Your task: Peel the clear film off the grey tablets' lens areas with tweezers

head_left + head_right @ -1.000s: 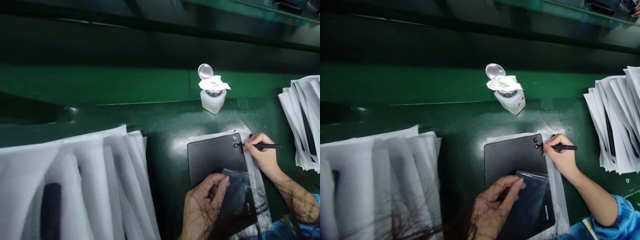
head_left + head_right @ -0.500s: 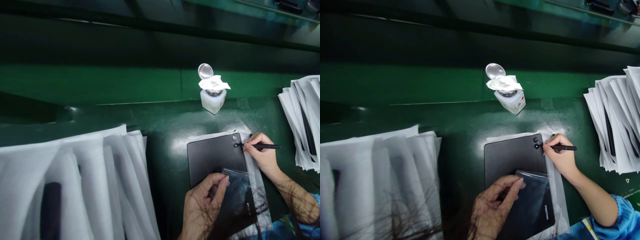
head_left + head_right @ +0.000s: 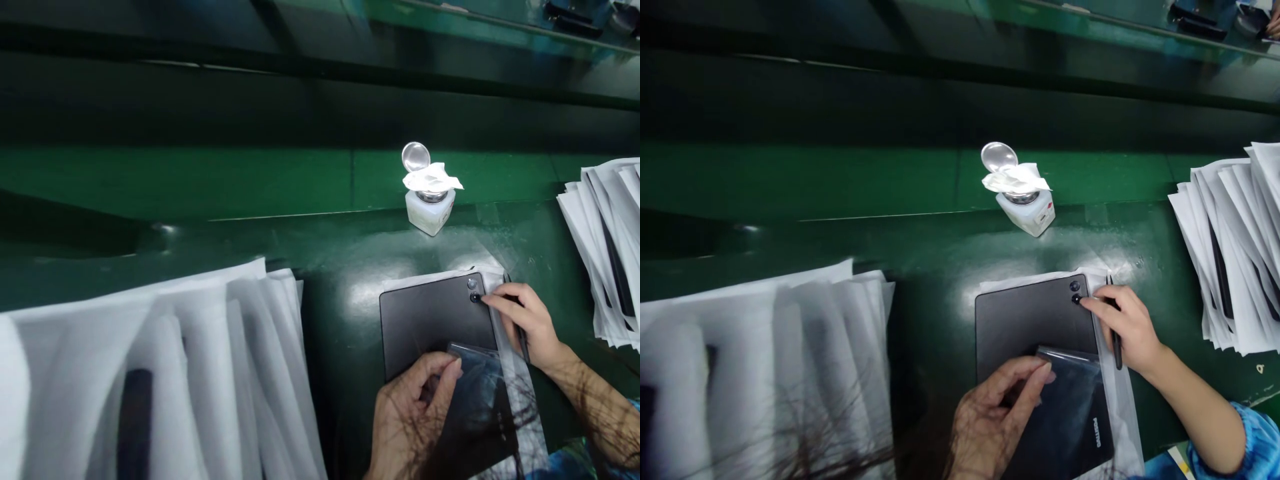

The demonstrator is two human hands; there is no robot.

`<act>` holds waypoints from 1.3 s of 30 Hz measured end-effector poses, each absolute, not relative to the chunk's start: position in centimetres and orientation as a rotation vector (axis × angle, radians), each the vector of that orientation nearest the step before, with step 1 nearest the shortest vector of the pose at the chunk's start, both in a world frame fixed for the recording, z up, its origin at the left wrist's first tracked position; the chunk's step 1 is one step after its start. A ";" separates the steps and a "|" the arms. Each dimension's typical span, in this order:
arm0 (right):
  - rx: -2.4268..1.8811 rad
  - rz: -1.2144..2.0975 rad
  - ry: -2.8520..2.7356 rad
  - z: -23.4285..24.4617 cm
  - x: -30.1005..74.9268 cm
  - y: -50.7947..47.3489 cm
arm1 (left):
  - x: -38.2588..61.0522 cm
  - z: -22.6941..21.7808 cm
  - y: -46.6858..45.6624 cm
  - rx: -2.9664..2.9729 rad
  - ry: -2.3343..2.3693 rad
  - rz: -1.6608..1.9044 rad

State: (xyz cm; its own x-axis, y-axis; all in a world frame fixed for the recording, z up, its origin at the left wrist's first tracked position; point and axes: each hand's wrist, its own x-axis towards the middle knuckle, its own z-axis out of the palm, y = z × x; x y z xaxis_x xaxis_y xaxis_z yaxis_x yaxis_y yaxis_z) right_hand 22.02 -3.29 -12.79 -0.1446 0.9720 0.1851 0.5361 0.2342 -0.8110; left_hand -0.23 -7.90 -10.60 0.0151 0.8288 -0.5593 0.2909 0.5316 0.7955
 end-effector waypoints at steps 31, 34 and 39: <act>-1.542 0.141 -1.963 -14.0 20.9 -1.1 | -2.9 -14.0 -9.7 1.349 1.719 1.034; -1.663 0.244 -1.853 -13.6 20.5 0.3 | -3.6 -14.1 -10.8 1.154 1.808 1.048; -1.591 0.550 -1.749 -13.3 19.7 1.2 | -2.1 -12.4 -11.3 0.636 1.672 1.174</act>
